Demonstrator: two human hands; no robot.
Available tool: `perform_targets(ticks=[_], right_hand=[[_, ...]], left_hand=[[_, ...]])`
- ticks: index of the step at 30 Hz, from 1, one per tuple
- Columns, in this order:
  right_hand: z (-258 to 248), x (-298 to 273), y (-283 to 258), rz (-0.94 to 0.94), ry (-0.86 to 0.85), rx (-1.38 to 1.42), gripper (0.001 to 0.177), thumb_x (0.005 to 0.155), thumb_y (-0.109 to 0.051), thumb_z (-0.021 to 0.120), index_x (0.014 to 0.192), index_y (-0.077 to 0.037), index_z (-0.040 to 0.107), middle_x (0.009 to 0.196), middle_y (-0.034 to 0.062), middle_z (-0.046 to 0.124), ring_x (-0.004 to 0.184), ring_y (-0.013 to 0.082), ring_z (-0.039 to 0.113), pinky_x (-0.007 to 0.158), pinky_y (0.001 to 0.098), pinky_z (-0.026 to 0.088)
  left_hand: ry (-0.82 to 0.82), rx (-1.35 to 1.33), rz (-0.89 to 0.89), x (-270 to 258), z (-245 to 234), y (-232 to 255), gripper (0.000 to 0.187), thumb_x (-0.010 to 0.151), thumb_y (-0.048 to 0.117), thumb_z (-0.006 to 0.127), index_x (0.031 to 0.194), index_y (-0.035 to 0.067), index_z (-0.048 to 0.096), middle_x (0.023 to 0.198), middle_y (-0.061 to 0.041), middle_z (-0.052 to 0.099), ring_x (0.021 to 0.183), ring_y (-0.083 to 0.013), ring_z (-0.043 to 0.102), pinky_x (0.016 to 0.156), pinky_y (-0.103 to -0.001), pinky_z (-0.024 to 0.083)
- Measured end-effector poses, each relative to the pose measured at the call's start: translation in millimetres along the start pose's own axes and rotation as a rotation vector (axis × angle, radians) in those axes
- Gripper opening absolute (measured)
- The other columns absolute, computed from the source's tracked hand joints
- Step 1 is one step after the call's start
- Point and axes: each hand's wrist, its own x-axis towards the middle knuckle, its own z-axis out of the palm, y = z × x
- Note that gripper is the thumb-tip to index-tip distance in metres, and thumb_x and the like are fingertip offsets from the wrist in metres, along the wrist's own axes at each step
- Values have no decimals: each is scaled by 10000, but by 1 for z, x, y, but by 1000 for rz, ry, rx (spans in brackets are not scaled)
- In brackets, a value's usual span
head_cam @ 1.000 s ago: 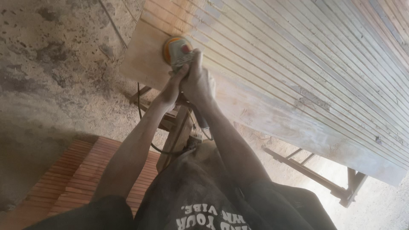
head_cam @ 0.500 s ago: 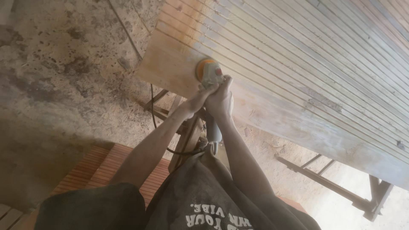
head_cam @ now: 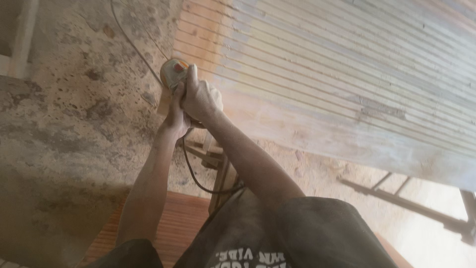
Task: The person uses an orbital sander to smooth the surface of a large wooden plank. They move the sander back and forth along the length of the plank, covering different sections to even out the surface.
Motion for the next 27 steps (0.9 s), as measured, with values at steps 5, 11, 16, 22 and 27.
perform_targets(ticks=[5, 11, 16, 22, 27], right_hand=[[-34, -35, 32, 127, 82, 82, 508, 966, -370, 655, 1237, -87, 333, 855, 201, 759, 630, 392, 746, 484, 509, 576], [-70, -69, 76, 211, 152, 13, 639, 903, -455, 756, 1237, -108, 337, 878, 211, 764, 721, 423, 749, 577, 545, 566], [-98, -97, 101, 277, 201, 14, 688, 875, -456, 769, 1307, -122, 350, 911, 210, 772, 795, 430, 749, 650, 551, 567], [-126, -132, 136, 485, 140, -13, 800, 844, -516, 778, 1351, -102, 319, 897, 221, 756, 841, 435, 739, 703, 561, 558], [-140, -162, 168, 541, 175, -9, 868, 851, -524, 772, 1419, -85, 285, 902, 219, 757, 850, 426, 743, 726, 548, 559]], left_hand=[[-107, 14, -10, 21, 34, -37, 1122, 812, 860, 404, 1572, 68, 176, 1490, -260, 442, 1355, -411, 552, 949, -580, 631], [-213, 56, -80, 40, 86, -72, 1057, 828, 829, 375, 1534, 50, 272, 1451, -246, 504, 1343, -379, 578, 936, -507, 644], [-278, 92, -57, 51, 126, -92, 972, 921, 791, 368, 1583, 88, 262, 1494, -237, 506, 1363, -329, 560, 986, -376, 619], [-353, 119, -227, 46, 175, -114, 936, 861, 759, 360, 1531, 112, 277, 1366, -239, 566, 1107, -359, 718, 703, -448, 702], [-361, 176, -204, 47, 216, -135, 918, 871, 736, 381, 1537, 116, 259, 1344, -240, 584, 1073, -371, 735, 642, -436, 692]])
